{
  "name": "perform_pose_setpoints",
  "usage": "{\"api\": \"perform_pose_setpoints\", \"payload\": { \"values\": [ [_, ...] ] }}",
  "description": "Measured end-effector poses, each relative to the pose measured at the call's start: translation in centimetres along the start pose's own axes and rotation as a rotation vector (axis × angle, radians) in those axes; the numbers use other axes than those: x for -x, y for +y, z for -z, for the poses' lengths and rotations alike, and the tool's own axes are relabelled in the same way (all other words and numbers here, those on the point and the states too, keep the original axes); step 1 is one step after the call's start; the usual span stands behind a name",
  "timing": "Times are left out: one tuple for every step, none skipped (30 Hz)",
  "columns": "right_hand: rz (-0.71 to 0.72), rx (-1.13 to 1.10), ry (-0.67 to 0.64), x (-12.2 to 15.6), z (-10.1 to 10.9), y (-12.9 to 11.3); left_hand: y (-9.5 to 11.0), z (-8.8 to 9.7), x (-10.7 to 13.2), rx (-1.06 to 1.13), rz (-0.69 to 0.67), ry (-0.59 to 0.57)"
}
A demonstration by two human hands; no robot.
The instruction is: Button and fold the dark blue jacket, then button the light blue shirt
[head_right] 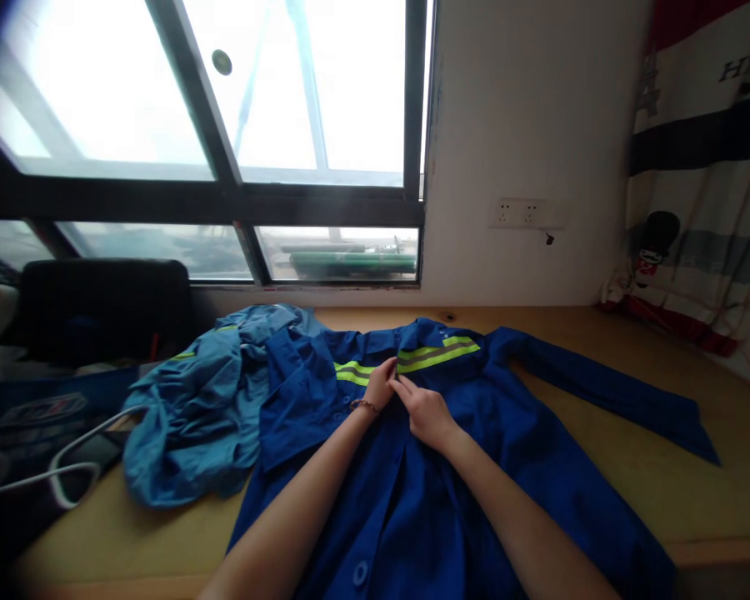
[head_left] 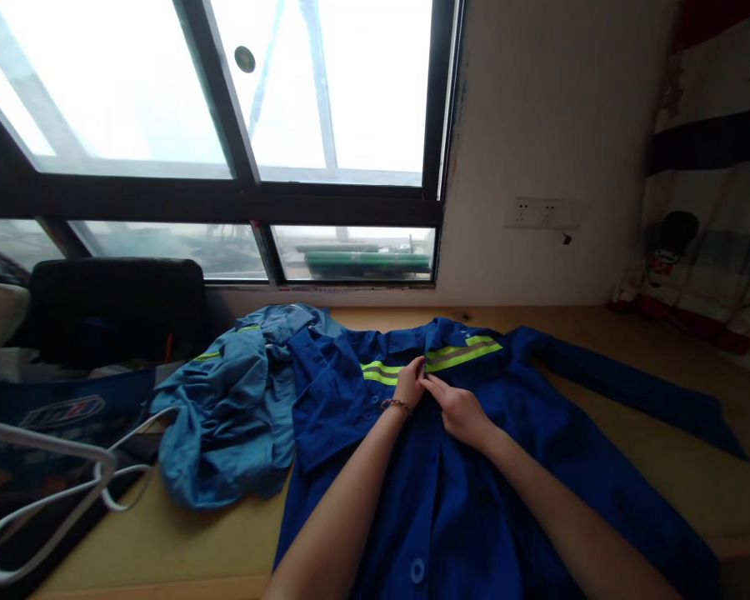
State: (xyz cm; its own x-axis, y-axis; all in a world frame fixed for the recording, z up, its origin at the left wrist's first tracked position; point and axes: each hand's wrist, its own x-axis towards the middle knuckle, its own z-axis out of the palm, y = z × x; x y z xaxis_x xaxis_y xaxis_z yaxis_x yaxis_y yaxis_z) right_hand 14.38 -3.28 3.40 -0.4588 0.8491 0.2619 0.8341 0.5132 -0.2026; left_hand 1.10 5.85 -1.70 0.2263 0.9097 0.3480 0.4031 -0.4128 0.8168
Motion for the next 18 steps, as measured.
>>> {"api": "perform_pose_setpoints", "payload": {
  "values": [
    [-0.024,0.040,-0.025,0.1,0.1,-0.5,0.0,-0.1,-0.2,0.119,0.061,0.018],
    [-0.052,0.077,-0.045,0.1,0.1,-0.8,0.0,-0.1,-0.3,0.222,0.127,0.028],
    [-0.072,0.108,-0.069,0.2,0.2,-0.9,-0.1,-0.1,-0.4,0.306,0.183,0.028],
    [-0.085,0.136,-0.096,0.3,0.3,-0.8,-0.1,-0.2,-0.4,0.362,0.221,0.020],
    [-0.093,0.161,-0.126,0.3,0.4,-0.8,-0.2,-0.3,-0.4,0.382,0.233,0.004],
    [-0.096,0.182,-0.155,0.4,0.5,-0.8,-0.3,-0.4,-0.3,0.361,0.220,-0.013],
    [-0.098,0.199,-0.179,0.4,0.6,-0.7,-0.4,-0.5,-0.3,0.298,0.199,-0.021],
    [-0.104,0.213,-0.196,0.5,0.6,-0.7,-0.5,-0.6,-0.3,0.208,0.181,-0.014],
    [-0.114,0.227,-0.207,0.5,0.7,-0.8,-0.6,-0.7,-0.4,0.108,0.179,0.003],
    [-0.125,0.240,-0.215,0.6,0.8,-0.8,-0.6,-0.8,-0.6,0.015,0.193,0.023],
    [-0.134,0.251,-0.219,0.7,0.9,-0.8,-0.7,-0.9,-1.0,-0.054,0.216,0.040],
    [-0.140,0.259,-0.222,0.8,1.0,-0.8,-0.7,-0.9,-1.5,-0.095,0.243,0.050],
    [-0.143,0.263,-0.226,1.0,1.1,-0.9,-0.6,-1.0,-2.2,-0.112,0.268,0.050],
    [-0.140,0.263,-0.233,1.1,1.1,-0.9,-0.6,-1.1,-3.0,-0.110,0.289,0.041],
    [-0.136,0.259,-0.240,1.3,1.1,-0.8,-0.5,-1.3,-3.9,-0.096,0.305,0.030],
    [-0.136,0.252,-0.239,1.4,1.0,-0.7,-0.3,-1.6,-4.9,-0.077,0.316,0.020],
    [-0.142,0.240,-0.226,1.5,0.9,-0.5,-0.1,-2.1,-5.9,-0.057,0.327,0.012],
    [-0.158,0.223,-0.199,1.5,0.7,-0.2,0.0,-2.7,-6.9,-0.035,0.340,0.007]
  ]
}}
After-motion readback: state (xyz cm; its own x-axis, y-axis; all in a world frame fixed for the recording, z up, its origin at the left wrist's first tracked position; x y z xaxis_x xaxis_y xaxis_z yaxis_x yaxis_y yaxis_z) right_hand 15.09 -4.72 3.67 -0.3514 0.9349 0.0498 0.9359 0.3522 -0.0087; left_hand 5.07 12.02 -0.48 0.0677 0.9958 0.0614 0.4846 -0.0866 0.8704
